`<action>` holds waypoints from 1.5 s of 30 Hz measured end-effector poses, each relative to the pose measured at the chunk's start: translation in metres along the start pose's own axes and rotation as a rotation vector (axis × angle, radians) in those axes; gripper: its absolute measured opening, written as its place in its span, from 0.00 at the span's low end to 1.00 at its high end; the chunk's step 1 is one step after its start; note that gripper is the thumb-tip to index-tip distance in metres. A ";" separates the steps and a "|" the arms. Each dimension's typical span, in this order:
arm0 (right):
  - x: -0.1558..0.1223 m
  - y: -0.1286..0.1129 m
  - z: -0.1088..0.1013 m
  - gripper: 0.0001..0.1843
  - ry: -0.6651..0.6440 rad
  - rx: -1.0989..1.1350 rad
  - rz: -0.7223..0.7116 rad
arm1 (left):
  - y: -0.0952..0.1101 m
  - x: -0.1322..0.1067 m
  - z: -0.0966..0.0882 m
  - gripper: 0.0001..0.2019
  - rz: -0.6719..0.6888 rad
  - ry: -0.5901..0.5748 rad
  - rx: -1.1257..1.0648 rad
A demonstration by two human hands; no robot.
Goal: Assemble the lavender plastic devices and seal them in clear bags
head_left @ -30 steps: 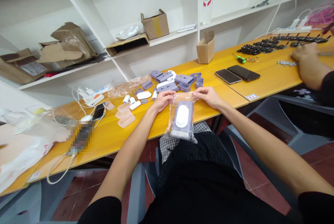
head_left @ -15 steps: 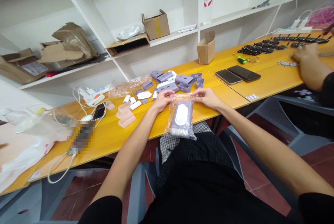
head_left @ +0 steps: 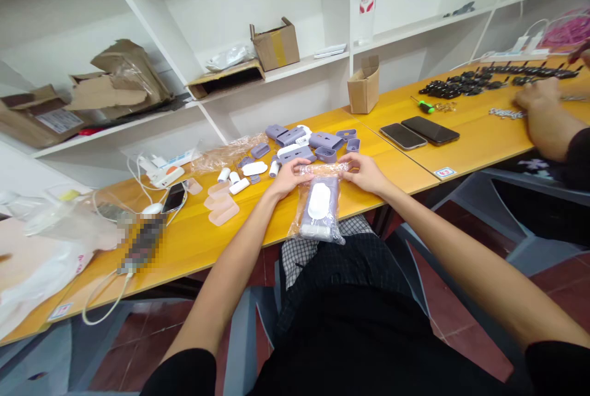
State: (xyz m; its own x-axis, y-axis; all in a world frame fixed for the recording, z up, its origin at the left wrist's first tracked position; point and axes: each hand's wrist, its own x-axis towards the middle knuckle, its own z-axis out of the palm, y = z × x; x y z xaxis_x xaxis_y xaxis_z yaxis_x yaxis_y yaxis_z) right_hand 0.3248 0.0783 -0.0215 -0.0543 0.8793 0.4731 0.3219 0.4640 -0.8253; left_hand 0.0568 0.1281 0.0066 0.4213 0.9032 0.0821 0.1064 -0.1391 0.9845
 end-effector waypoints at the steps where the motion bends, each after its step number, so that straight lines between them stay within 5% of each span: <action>1: 0.000 0.000 0.000 0.18 -0.001 0.002 0.000 | 0.000 0.000 0.001 0.30 0.009 0.009 0.008; 14: -0.002 0.001 0.001 0.30 -0.126 0.131 0.054 | 0.007 -0.004 0.013 0.30 0.034 0.002 0.013; 38: -0.006 -0.020 -0.001 0.19 -0.130 -0.198 -0.054 | 0.001 0.000 0.008 0.26 0.076 -0.005 0.022; 45: -0.004 -0.010 0.002 0.20 -0.145 -0.085 0.014 | -0.006 0.003 0.002 0.26 0.117 0.073 0.024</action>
State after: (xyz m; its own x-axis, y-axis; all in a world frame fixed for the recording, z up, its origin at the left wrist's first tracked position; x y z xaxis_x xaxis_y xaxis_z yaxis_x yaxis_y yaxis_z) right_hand 0.3197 0.0701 -0.0159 -0.1835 0.8948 0.4071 0.4019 0.4462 -0.7996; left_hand 0.0590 0.1304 0.0010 0.3659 0.9072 0.2076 0.0820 -0.2536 0.9638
